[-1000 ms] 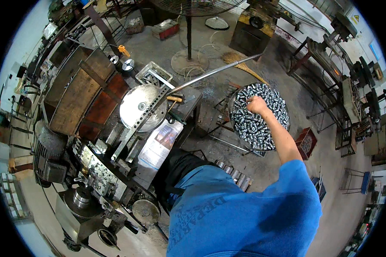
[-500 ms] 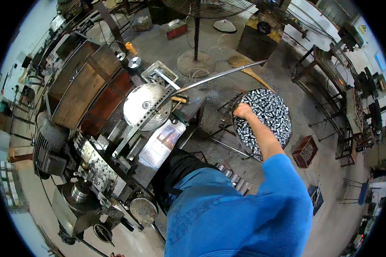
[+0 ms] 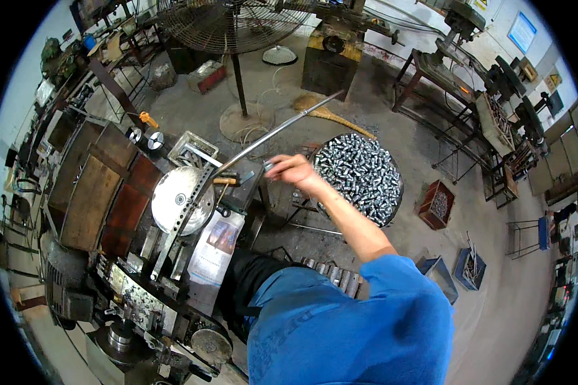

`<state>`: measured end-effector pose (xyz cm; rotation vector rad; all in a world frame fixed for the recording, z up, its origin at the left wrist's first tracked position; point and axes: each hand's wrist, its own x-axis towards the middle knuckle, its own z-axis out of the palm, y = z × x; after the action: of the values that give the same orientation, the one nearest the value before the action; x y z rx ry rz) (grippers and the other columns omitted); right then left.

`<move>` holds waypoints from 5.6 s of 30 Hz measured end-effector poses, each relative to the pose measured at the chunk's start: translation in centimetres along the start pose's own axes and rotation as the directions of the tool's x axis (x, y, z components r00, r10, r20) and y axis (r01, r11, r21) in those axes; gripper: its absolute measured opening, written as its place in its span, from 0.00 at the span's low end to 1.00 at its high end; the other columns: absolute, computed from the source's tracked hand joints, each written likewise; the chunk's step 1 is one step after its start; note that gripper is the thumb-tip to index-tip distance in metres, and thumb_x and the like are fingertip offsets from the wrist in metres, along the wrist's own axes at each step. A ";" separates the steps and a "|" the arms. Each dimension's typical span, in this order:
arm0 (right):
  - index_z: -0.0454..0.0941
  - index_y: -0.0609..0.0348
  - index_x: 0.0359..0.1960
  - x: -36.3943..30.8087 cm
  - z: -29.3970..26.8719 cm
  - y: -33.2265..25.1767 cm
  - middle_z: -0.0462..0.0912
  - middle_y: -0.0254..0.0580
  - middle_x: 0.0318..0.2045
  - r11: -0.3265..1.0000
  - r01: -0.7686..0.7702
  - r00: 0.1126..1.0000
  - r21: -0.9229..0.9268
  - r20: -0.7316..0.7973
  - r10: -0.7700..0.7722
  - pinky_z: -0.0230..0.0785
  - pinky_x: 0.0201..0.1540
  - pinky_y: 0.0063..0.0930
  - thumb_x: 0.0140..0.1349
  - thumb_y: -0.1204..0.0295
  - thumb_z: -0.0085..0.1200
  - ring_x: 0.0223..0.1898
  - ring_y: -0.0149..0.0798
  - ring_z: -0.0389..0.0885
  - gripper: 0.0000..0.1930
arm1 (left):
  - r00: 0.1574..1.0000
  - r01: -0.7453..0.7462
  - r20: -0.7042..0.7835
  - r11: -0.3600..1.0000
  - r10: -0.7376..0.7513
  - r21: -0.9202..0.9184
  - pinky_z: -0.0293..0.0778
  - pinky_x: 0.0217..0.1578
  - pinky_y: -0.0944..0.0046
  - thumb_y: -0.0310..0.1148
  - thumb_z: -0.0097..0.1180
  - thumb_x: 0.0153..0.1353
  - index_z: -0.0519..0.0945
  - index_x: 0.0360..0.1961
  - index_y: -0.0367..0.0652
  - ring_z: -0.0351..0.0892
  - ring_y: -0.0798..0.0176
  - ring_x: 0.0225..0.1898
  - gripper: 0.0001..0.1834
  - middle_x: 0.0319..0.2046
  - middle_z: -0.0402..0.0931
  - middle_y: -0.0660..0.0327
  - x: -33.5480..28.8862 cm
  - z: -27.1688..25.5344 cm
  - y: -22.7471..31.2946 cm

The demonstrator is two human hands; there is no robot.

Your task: The person operates a manual metal-working machine. They pull a lever to actuate the machine, rotate the head by hand, and then place the resulting metal coil into a large bin.

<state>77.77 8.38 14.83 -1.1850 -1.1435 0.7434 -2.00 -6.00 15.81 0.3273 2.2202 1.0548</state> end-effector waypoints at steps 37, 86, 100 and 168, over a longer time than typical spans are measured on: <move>0.78 0.71 0.23 2.6 54.0 -11.6 0.77 0.64 0.30 0.484 0.842 0.272 -0.239 0.962 0.003 0.69 0.47 0.41 0.35 0.72 0.50 0.40 0.60 0.75 0.13 | 0.885 -0.107 -0.282 0.752 0.369 0.650 0.70 0.34 0.50 0.36 0.59 0.47 0.74 0.33 0.34 0.75 0.39 0.33 0.16 0.26 0.75 0.42 -10.1 -2.4 -3.5; 0.72 0.62 0.44 11.1 -6.6 7.5 0.72 0.52 0.49 -0.175 -0.018 0.980 -0.984 -0.053 0.193 0.57 0.57 0.42 0.41 0.69 0.54 0.52 0.51 0.69 0.24 | 0.921 -0.352 0.206 0.480 0.330 0.803 0.74 0.38 0.56 0.39 0.58 0.47 0.78 0.43 0.51 0.79 0.53 0.37 0.19 0.33 0.79 0.54 5.2 10.9 -8.7; 0.72 0.61 0.30 -8.1 3.4 1.3 0.77 0.59 0.24 -0.033 -0.247 0.928 -0.968 -0.246 0.280 0.69 0.33 0.49 0.34 0.65 0.52 0.28 0.61 0.77 0.19 | 0.938 0.033 0.295 0.894 -0.182 0.446 0.75 0.20 0.64 0.28 0.57 0.49 0.74 0.46 0.32 0.79 0.61 0.18 0.21 0.25 0.78 0.52 1.7 6.3 -20.3; 0.81 0.55 0.18 4.9 49.7 -15.3 0.80 0.48 0.28 0.248 0.955 0.202 -0.163 0.969 -0.144 0.57 0.55 0.36 0.38 0.65 0.54 0.38 0.45 0.76 0.09 | 0.964 -0.220 -0.026 0.847 0.265 0.484 0.71 0.15 0.62 0.32 0.60 0.49 0.73 0.23 0.33 0.75 0.63 0.13 0.12 0.11 0.72 0.56 -7.4 -4.5 -0.2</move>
<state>30.37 24.55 29.65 -0.7107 -2.8950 -0.1134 0.72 -12.28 21.10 0.8095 2.5584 0.6301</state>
